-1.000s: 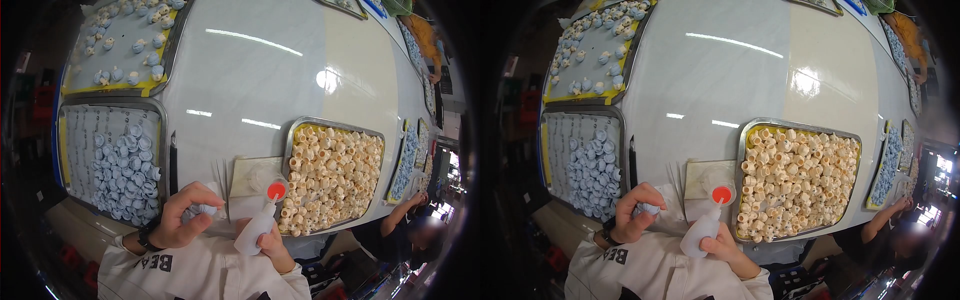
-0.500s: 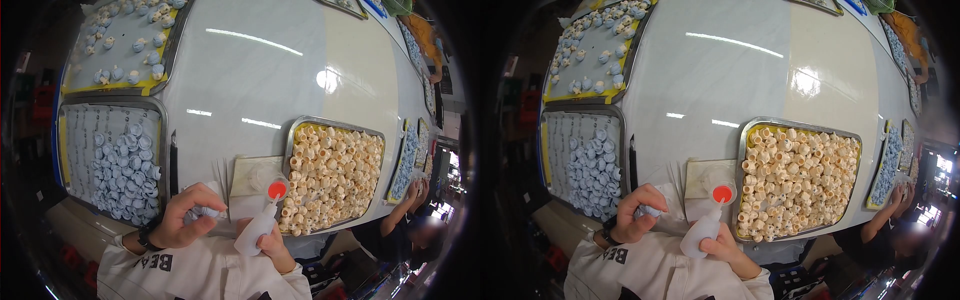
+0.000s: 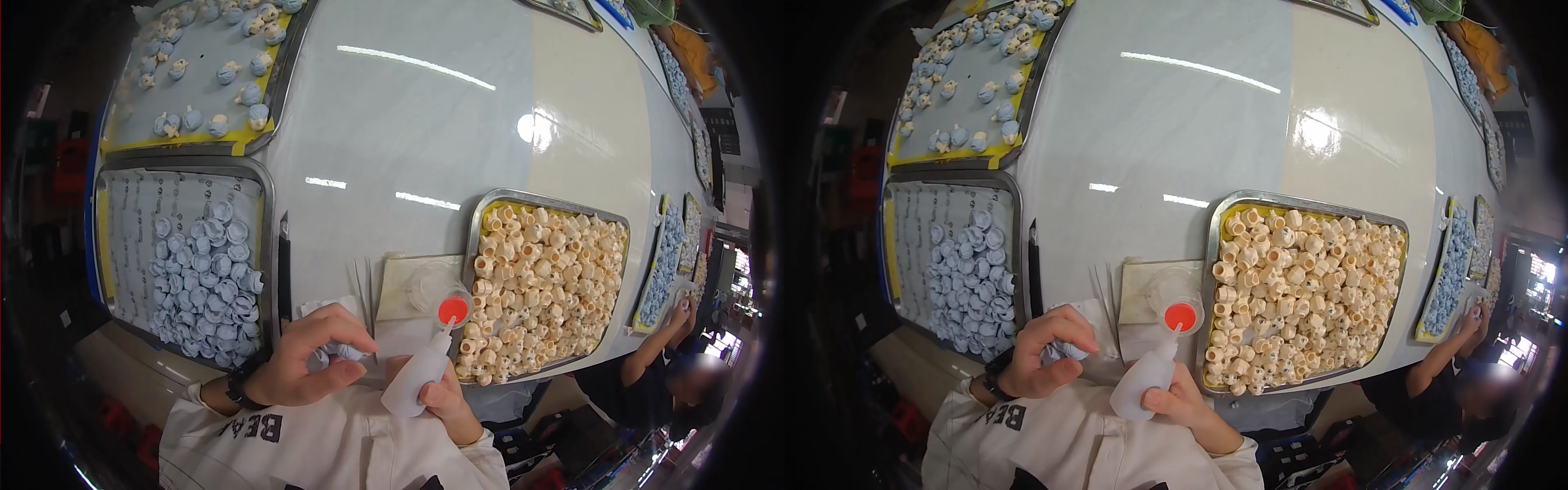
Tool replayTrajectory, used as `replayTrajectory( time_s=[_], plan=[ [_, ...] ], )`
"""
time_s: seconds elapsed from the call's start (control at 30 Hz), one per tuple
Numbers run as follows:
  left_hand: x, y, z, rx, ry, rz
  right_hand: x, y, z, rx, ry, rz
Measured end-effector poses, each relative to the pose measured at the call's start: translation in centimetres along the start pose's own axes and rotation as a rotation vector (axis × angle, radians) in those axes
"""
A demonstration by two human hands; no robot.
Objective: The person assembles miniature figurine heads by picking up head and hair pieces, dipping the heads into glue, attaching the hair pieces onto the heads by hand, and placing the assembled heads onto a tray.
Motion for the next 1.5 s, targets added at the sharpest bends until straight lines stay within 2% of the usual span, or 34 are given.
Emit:
replayTrajectory(
  time_s=[0.43,1.5],
  plan=[
    [0.09,0.01,0.14,-0.064,-0.013,-0.010,-0.04,-0.03,0.09,0.009,0.015,0.007],
    [0.01,0.18,0.12,-0.040,-0.022,-0.016,-0.83,0.08,-0.60,0.011,0.040,0.026]
  ],
)
Point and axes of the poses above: each hand's wrist, its own y-axis away from the middle knuckle, its own x-axis out of the back of the hand, z = x × y, the point moved 5 cm from there along -y, towards the middle knuckle, and after that the axes turned 14 degrees about z, right-handed, at the moved point
